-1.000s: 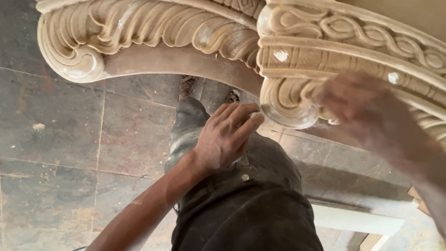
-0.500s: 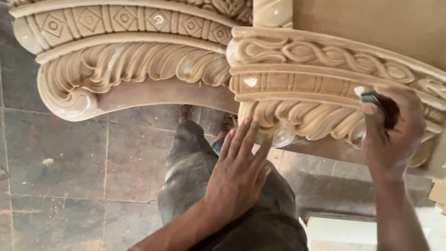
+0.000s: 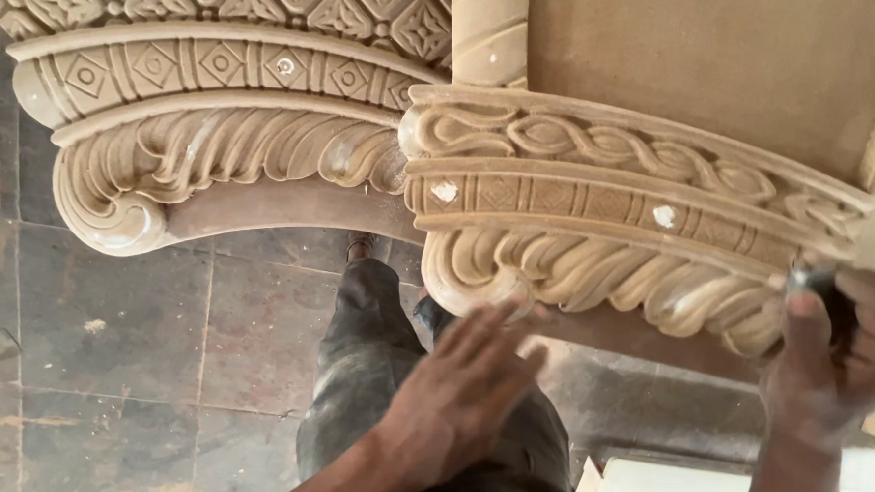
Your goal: The person sands the intricate patterns and edges of a large wooden carving by hand, using a small piece of abrasive material to smooth the curved and recessed surfaces.
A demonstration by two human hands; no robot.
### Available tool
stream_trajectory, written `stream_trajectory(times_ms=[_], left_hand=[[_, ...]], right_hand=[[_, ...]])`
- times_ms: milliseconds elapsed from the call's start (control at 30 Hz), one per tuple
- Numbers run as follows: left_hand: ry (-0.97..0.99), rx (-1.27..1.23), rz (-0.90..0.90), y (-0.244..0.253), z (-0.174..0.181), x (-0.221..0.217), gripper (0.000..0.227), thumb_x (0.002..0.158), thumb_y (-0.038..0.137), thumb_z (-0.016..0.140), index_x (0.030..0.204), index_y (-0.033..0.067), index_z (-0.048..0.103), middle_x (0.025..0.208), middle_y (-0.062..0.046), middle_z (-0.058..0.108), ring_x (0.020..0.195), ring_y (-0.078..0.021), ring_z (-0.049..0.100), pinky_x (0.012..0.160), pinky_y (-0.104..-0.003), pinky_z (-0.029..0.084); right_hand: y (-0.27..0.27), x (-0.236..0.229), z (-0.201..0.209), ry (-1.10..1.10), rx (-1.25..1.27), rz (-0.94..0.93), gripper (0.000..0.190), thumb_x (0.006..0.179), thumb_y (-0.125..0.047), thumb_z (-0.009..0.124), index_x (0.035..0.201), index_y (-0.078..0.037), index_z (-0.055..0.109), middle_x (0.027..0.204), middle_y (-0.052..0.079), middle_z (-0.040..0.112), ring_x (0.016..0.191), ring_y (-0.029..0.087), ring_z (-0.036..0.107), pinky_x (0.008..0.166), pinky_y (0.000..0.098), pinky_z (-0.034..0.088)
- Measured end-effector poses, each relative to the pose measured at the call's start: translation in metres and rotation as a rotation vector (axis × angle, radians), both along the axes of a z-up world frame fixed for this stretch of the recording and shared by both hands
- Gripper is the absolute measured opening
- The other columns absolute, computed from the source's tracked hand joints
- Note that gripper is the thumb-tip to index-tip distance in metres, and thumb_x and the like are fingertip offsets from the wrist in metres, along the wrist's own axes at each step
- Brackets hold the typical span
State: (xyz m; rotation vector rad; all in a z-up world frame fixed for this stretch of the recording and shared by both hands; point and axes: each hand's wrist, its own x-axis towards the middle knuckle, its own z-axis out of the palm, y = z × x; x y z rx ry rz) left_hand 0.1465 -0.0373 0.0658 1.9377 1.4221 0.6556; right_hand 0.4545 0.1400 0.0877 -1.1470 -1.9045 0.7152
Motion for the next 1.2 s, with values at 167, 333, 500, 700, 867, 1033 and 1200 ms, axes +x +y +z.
stream_trajectory(times_ms=[167, 333, 500, 700, 867, 1033, 1200], left_hand=[[0.040, -0.042, 0.254, -0.005, -0.008, -0.033, 0.079, 0.067, 0.007, 0.066, 0.145, 0.0009, 0.050, 0.153, -0.024, 0.039, 0.147, -0.0400, 0.031, 0.123, -0.054, 0.023], [0.240, 0.124, 0.502, -0.006, -0.004, -0.043, 0.054, 0.083, 0.001, 0.067, 0.135, 0.0156, 0.063, 0.151, -0.021, 0.044, 0.145, -0.0417, 0.037, 0.117, -0.056, 0.033], [0.137, 0.124, 0.502, 0.004, 0.001, -0.036, 0.052, 0.075, 0.001, 0.069, 0.127, 0.0050, 0.065, 0.149, -0.022, 0.049, 0.142, -0.0438, 0.043, 0.114, -0.058, 0.037], [-0.025, 0.257, 0.320, 0.009, 0.003, -0.045, 0.044, 0.081, 0.002, 0.070, 0.124, -0.0049, 0.065, 0.133, -0.021, 0.059, 0.135, -0.0393, 0.054, 0.112, -0.053, 0.048], [-0.215, 0.279, 0.157, 0.027, 0.003, -0.077, 0.036, 0.080, 0.002, 0.073, 0.115, -0.0009, 0.067, 0.116, -0.014, 0.066, 0.122, -0.0360, 0.064, 0.102, -0.049, 0.054], [-0.198, 0.292, 0.151, 0.058, 0.002, -0.094, 0.040, 0.077, 0.000, 0.071, 0.117, -0.0013, 0.064, 0.114, -0.014, 0.065, 0.111, -0.0330, 0.065, 0.097, -0.047, 0.055], [-0.139, 0.296, 0.061, 0.070, 0.002, -0.098, 0.052, 0.074, 0.003, 0.072, 0.126, 0.0016, 0.064, 0.121, -0.014, 0.062, 0.114, -0.0334, 0.061, 0.098, -0.047, 0.053]], right_hand=[[0.002, -0.009, 0.000, -0.080, 0.017, 0.067, 0.036, 0.118, -0.026, 0.071, 0.120, 0.005, 0.054, 0.091, 0.008, 0.067, 0.076, 0.011, 0.067, 0.067, 0.0174, 0.052], [0.002, -0.011, 0.000, -0.006, -0.087, 0.079, 0.039, 0.118, -0.029, 0.071, 0.117, 0.006, 0.054, 0.093, 0.012, 0.069, 0.075, 0.011, 0.063, 0.068, 0.0184, 0.049], [0.005, -0.018, -0.001, 0.065, -0.091, 0.001, 0.040, 0.116, -0.031, 0.075, 0.107, 0.004, 0.056, 0.090, 0.013, 0.068, 0.072, 0.014, 0.065, 0.067, 0.0215, 0.053], [-0.001, -0.034, 0.008, 0.072, -0.056, -0.083, 0.031, 0.113, -0.021, 0.072, 0.119, 0.002, 0.053, 0.096, 0.010, 0.068, 0.081, 0.013, 0.071, 0.074, 0.0238, 0.060], [-0.004, -0.035, 0.005, 0.105, -0.080, -0.184, 0.025, 0.114, -0.013, 0.072, 0.118, 0.003, 0.053, 0.096, 0.009, 0.068, 0.084, 0.012, 0.071, 0.079, 0.0229, 0.062], [-0.015, -0.051, 0.010, -0.047, -0.006, -0.268, 0.020, 0.111, -0.004, 0.072, 0.119, 0.006, 0.056, 0.102, 0.017, 0.071, 0.088, 0.015, 0.071, 0.079, 0.0215, 0.058], [-0.006, -0.076, 0.031, -0.264, 0.051, -0.173, 0.014, 0.097, 0.001, 0.073, 0.107, 0.003, 0.063, 0.115, 0.022, 0.072, 0.095, 0.023, 0.072, 0.074, 0.0264, 0.060]])
